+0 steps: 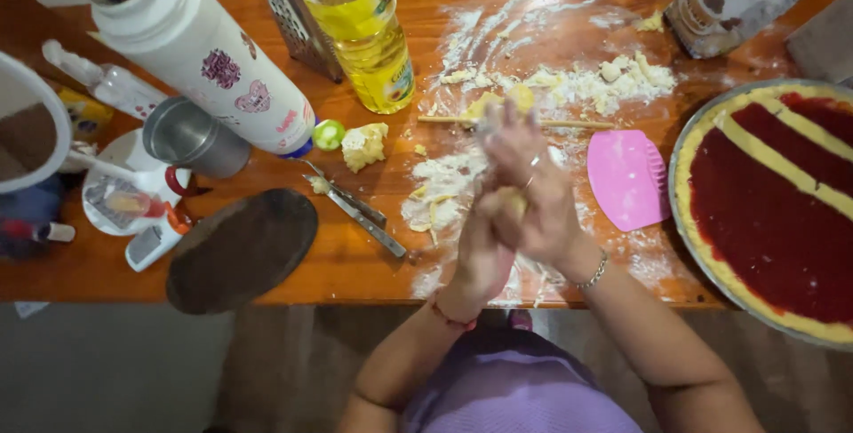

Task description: The person uses a pink plastic scraper to cut strips of dough on a floured wooden table. They place these strips across a pie tin filled with red filling to create a lattice pattern. Afterwards, they knead a small piece of dough and roll it flat with a rolling pin.

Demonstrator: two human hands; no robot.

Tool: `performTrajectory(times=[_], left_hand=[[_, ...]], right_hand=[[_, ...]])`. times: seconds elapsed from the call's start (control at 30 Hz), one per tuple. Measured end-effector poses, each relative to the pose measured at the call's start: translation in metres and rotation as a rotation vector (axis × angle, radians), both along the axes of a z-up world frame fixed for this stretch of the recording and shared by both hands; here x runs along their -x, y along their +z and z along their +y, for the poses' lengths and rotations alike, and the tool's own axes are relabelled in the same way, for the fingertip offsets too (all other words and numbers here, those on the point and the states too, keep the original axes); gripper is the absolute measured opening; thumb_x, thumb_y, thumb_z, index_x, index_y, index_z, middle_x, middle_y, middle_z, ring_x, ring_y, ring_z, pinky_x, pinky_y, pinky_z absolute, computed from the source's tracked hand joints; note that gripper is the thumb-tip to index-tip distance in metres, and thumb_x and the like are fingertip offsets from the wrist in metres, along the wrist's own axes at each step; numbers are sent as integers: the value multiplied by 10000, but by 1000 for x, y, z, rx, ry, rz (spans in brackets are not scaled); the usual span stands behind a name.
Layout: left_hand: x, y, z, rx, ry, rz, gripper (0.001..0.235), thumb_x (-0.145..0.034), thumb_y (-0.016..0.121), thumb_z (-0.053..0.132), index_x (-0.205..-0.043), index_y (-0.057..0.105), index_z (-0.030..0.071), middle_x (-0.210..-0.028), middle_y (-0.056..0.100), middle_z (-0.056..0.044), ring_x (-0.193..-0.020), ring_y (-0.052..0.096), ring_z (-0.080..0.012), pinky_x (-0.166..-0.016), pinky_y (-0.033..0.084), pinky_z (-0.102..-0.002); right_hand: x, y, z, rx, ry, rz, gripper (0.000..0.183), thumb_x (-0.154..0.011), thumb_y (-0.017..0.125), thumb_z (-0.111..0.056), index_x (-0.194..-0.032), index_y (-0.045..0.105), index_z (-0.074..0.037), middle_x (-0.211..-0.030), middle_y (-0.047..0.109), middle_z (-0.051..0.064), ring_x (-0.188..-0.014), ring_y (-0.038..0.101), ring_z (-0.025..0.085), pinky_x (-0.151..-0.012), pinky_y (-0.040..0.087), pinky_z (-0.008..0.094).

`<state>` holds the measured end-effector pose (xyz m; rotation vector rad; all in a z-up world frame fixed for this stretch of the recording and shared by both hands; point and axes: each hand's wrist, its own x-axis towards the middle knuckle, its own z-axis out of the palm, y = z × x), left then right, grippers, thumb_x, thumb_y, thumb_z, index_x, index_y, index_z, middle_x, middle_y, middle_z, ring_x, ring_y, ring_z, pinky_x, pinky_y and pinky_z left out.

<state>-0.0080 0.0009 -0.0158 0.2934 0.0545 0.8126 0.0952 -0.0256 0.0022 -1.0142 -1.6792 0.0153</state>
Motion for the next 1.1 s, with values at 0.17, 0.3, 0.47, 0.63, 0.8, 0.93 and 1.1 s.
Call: performTrajectory(times=[0.17, 0.3, 0.47, 0.63, 0.8, 0.93, 1.1], left_hand=[[-8, -2, 12, 74, 110, 302, 773, -1055, 380, 613, -1544, 445, 17, -1515, 533, -168, -1263, 608, -218, -1050, 515, -324], [-14, 11, 2, -117, 110, 274, 838, -1037, 331, 653, -1584, 316, 18, -1576, 414, -190, -1356, 491, -260, -1121, 434, -369], [-17, 17, -26, -507, 179, 302, 904, -1033, 209, 664, -1641, 100, 4, -1678, 169, -236, -1512, 237, -353, -1240, 249, -458], [-12, 12, -34, -791, 347, 446, 804, -1082, 102, 557, -1629, 48, -30, -1698, 18, -265, -1550, 59, -420, -1268, 105, -505], [-8, 41, -5, -800, 375, 423, 834, -1045, 27, 644, -1667, 27, 88, -1725, 75, -223, -1551, 164, -454, -1192, 330, -572], [6, 68, -19, -811, 431, 472, 769, -1093, 53, 505, -1602, 125, -68, -1685, 90, -312, -1570, 72, -466, -1297, 80, -549], [-27, -13, 1, -656, 267, 452, 782, -1112, 57, 536, -1593, 242, -53, -1630, 282, -274, -1540, 245, -413, -1304, 150, -520]], right_hand=[[35, 4, -37, 118, 11, 71, 600, -1067, 367, -403, -1537, 438, -36, -1659, 349, 128, -1586, 127, 393, -1310, 8, 534], [-2, 3, -12, -34, 32, 90, 824, -990, 505, -569, -1441, 478, 120, -1562, 395, 328, -1519, 258, 493, -1291, 99, 590], [32, 1, -38, 212, -37, 131, 683, -1094, 321, -395, -1582, 236, 74, -1661, 214, 297, -1532, 193, 468, -1271, 106, 587], [5, 24, -15, 220, -13, 255, 663, -1093, 230, -383, -1579, 276, 66, -1677, 187, 259, -1562, 114, 435, -1306, 31, 541], [27, 8, -15, 178, -16, 421, 794, -1065, 215, -600, -1576, 331, -3, -1681, 250, 203, -1585, 120, 366, -1321, 71, 493], [55, 13, -20, 95, -111, 577, 800, -1045, 349, -665, -1526, 398, -28, -1621, 341, 190, -1534, 231, 346, -1286, 172, 486], [26, 17, -4, 203, -147, 533, 770, -1084, 392, -558, -1351, 549, 148, -1366, 586, 310, -1268, 554, 367, -1079, 481, 495]])
